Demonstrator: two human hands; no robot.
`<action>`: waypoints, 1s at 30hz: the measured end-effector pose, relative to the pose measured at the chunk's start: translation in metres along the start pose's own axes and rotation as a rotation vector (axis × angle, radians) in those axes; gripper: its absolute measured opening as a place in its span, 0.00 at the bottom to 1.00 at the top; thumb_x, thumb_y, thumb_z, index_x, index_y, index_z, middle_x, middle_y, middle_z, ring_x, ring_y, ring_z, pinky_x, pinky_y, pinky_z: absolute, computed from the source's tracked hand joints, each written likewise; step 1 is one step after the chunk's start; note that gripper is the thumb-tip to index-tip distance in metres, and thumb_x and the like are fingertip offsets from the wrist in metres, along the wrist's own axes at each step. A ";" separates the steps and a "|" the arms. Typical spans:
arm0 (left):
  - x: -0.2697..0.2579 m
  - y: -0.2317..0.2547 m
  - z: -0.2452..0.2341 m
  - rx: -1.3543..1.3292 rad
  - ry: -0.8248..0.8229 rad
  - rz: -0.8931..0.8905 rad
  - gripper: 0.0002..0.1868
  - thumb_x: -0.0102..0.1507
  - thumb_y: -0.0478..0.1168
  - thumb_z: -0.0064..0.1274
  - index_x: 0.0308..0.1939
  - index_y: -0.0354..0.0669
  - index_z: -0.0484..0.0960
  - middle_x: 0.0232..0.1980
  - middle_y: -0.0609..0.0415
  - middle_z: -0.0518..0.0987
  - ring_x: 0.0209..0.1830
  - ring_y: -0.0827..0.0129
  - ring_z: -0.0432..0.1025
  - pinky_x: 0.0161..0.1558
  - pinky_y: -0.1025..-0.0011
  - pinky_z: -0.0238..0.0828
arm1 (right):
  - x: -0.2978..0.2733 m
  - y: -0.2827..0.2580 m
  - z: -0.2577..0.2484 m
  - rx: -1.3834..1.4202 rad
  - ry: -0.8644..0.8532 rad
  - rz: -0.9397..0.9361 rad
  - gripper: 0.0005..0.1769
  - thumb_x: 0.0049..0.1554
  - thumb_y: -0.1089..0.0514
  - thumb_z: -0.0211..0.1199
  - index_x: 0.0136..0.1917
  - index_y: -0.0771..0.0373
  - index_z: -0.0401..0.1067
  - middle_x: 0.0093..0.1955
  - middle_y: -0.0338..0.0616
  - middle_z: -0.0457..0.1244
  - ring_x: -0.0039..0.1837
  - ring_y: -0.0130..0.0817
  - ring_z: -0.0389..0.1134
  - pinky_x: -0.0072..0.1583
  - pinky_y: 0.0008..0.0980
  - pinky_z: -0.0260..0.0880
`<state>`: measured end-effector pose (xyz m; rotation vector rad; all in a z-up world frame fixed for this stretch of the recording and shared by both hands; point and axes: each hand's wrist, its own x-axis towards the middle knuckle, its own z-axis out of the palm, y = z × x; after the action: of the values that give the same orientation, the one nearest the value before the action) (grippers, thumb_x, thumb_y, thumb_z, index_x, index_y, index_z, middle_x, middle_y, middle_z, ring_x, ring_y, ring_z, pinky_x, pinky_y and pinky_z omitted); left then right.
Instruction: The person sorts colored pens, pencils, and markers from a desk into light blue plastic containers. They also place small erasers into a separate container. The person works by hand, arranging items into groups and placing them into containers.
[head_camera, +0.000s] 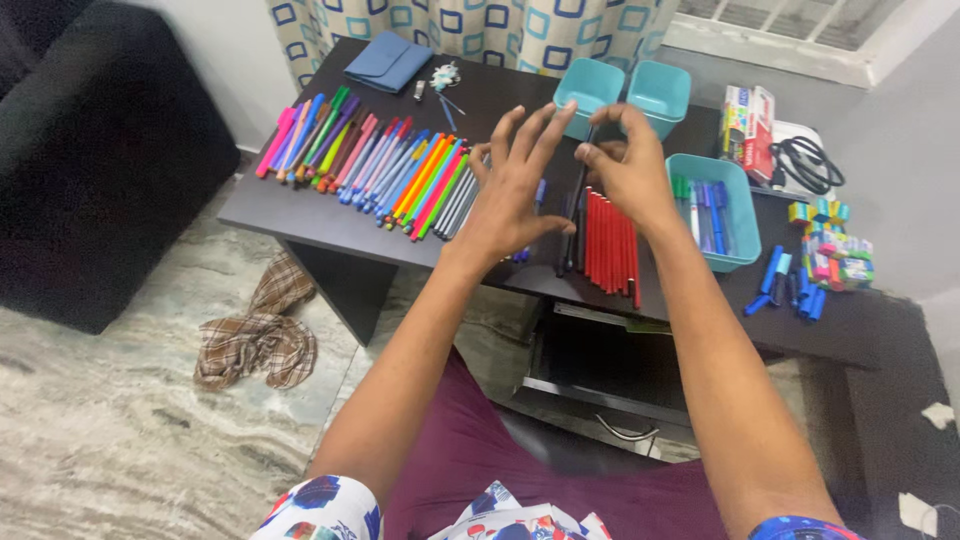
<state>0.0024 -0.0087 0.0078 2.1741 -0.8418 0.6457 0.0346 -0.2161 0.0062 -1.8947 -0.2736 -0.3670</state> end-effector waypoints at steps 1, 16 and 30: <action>0.004 0.003 0.004 -0.010 0.012 0.006 0.74 0.36 0.48 0.80 0.79 0.60 0.48 0.79 0.54 0.57 0.80 0.48 0.46 0.66 0.39 0.47 | -0.002 -0.008 -0.005 0.018 0.012 -0.056 0.24 0.59 0.71 0.68 0.65 0.63 0.65 0.59 0.38 0.63 0.50 0.25 0.68 0.47 0.26 0.69; 0.064 0.035 0.163 -0.314 -0.174 -0.195 0.37 0.55 0.46 0.70 0.69 0.58 0.76 0.66 0.56 0.80 0.69 0.57 0.73 0.69 0.58 0.68 | -0.031 0.010 -0.172 -0.106 0.364 -0.274 0.42 0.63 0.78 0.67 0.83 0.69 0.50 0.74 0.60 0.61 0.61 0.35 0.75 0.58 0.30 0.82; 0.105 0.024 0.190 -0.264 -0.741 -0.161 0.87 0.31 0.52 0.84 0.81 0.45 0.35 0.82 0.35 0.45 0.81 0.40 0.44 0.76 0.52 0.46 | -0.050 0.037 -0.192 -0.197 0.320 0.129 0.39 0.52 0.72 0.71 0.75 0.66 0.63 0.46 0.47 0.68 0.44 0.28 0.72 0.43 0.28 0.76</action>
<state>0.0906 -0.2048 -0.0324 2.2013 -1.0261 -0.3730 -0.0217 -0.4094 0.0167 -1.9973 0.1027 -0.6189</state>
